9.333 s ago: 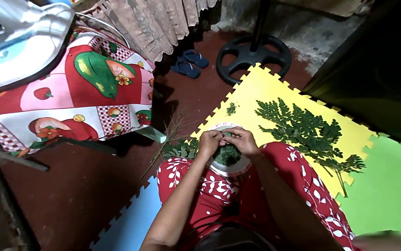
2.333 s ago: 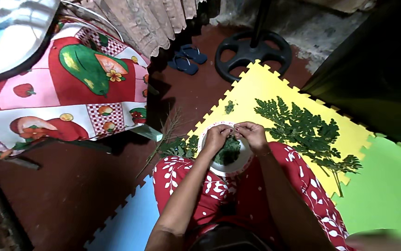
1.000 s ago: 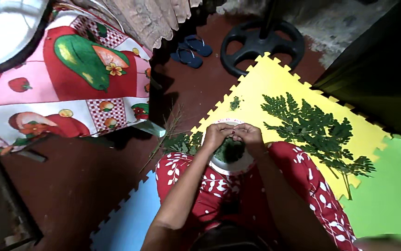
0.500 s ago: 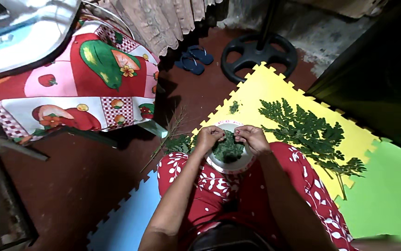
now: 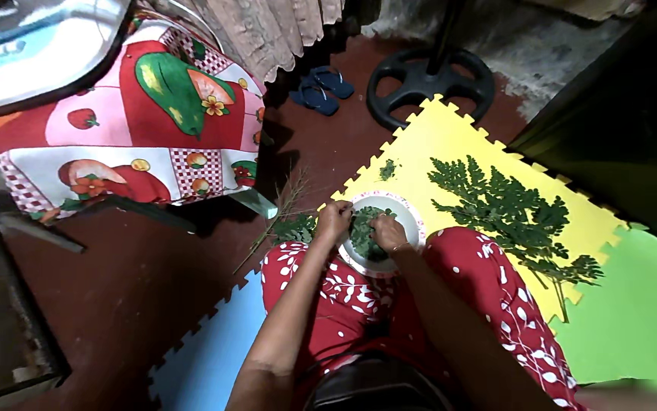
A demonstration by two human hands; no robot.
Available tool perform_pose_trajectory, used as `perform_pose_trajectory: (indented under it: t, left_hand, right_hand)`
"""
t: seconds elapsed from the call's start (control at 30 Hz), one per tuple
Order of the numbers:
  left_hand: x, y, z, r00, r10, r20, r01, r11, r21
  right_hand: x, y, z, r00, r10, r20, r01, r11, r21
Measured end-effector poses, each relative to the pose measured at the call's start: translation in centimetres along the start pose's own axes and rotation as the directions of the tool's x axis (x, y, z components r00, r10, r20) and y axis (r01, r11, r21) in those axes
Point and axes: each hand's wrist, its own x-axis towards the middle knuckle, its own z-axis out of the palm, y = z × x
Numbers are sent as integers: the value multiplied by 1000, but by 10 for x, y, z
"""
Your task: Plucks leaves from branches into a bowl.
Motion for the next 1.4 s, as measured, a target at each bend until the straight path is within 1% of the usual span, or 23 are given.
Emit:
perform_pose_trajectory:
  t: [0.1, 0.27, 0.33, 0.43, 0.53, 0.63, 0.7, 0.77, 0.9, 1.0, 1.1, 1.2, 1.27, 1.4]
  left_hand:
    - [-1, -5, 2, 999, -23, 34, 23, 1000, -12]
    - [1, -6, 18, 983, 12, 182, -8, 1000, -23]
    - [2, -7, 27, 987, 27, 156, -13, 996, -91]
    - [3, -3, 30, 993, -1, 117, 19, 989, -150]
    - [4, -4, 24, 992, -16, 124, 32, 990, -134]
    - [8, -12, 19, 994, -25, 108, 37, 994, -107]
    - [9, -13, 19, 989, -19, 149, 29, 998, -64]
    - [8, -10, 22, 984, 1, 180, 11, 998, -66]
    - [8, -1, 38, 992, 36, 119, -14, 984, -179]
    - [9, 1, 40, 998, -8, 65, 23, 971, -237]
    - [9, -3, 41, 998, -24, 53, 43, 926, -376]
    - [9, -5, 43, 997, -26, 77, 62, 865, -498]
    - [7, -3, 42, 996, -36, 82, 73, 859, -506]
    - [7, 1, 37, 995, -46, 89, 82, 885, -458]
  right_hand:
    - [-3, -2, -3, 1000, 15, -20, -15, 1000, 8]
    - [-15, -10, -16, 994, -19, -110, 27, 997, 69]
    - [-20, -14, -20, 991, -40, -132, 50, 996, 72]
    - [-27, -12, -27, 993, -45, -114, 60, 989, 132]
    - [-27, -1, -33, 994, -30, -102, 50, 979, 196]
    - [-22, 13, -34, 986, -25, -166, 74, 952, 296]
    - [-22, 15, -34, 985, -17, -171, 78, 929, 362]
    - [-21, 14, -33, 987, -32, -158, 92, 917, 389]
    - [-24, 8, -31, 979, -57, -194, 132, 908, 398]
    - [-24, 8, -30, 970, -56, -236, 161, 875, 456]
    - [-24, 13, -30, 964, -53, -262, 186, 837, 515]
    - [-23, 13, -30, 962, -45, -271, 187, 830, 525]
    - [-22, 11, -29, 960, -45, -276, 192, 824, 532]
    - [-22, 13, -30, 965, -46, -257, 190, 801, 567]
